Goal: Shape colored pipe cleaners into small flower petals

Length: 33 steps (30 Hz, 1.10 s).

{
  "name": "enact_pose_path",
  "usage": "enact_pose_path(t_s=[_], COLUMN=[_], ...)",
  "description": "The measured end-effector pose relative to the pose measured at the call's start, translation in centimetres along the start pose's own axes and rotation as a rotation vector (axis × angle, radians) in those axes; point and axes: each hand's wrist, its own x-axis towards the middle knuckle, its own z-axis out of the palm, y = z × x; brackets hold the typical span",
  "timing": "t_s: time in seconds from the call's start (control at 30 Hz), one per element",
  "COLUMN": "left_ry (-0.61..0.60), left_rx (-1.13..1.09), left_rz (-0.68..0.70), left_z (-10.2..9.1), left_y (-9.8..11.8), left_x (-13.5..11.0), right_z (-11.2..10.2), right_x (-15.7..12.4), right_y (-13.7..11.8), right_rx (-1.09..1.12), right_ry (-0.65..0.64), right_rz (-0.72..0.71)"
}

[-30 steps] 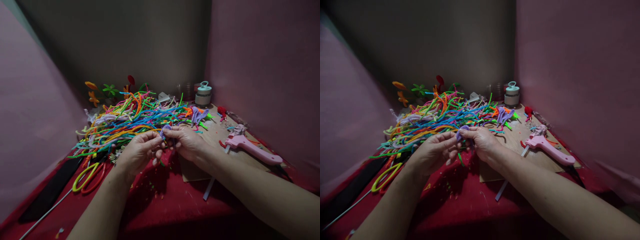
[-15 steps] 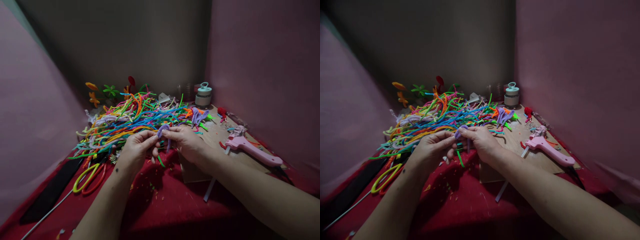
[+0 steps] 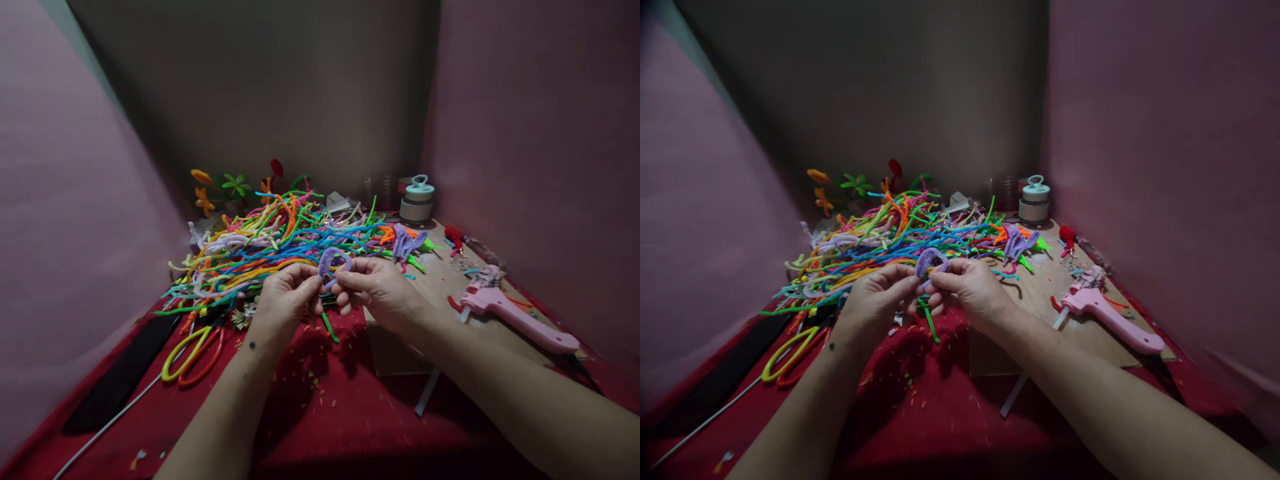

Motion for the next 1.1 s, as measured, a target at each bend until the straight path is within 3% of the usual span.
enact_pose_path(t_s=[0.23,0.63,0.9,1.1], left_ry=[0.014,0.047,0.024,0.015], left_rx=[0.054,0.111,0.030,0.013], left_rz=[0.054,0.127,0.113,0.087], left_z=[1.0,1.1,1.2,1.3], left_y=[0.2,-0.2,-0.1,-0.1], left_x=[-0.5,-0.4,-0.6,-0.6], right_z=[0.0,0.2,0.4,0.3], right_x=[0.1,-0.7,-1.2,-1.4], right_y=[0.1,0.7,0.8,1.0], right_rx=[0.026,-0.640,-0.700,-0.873], right_ry=[0.099,0.251,0.303,0.337], right_rz=[-0.124,-0.474,-0.570,-0.703])
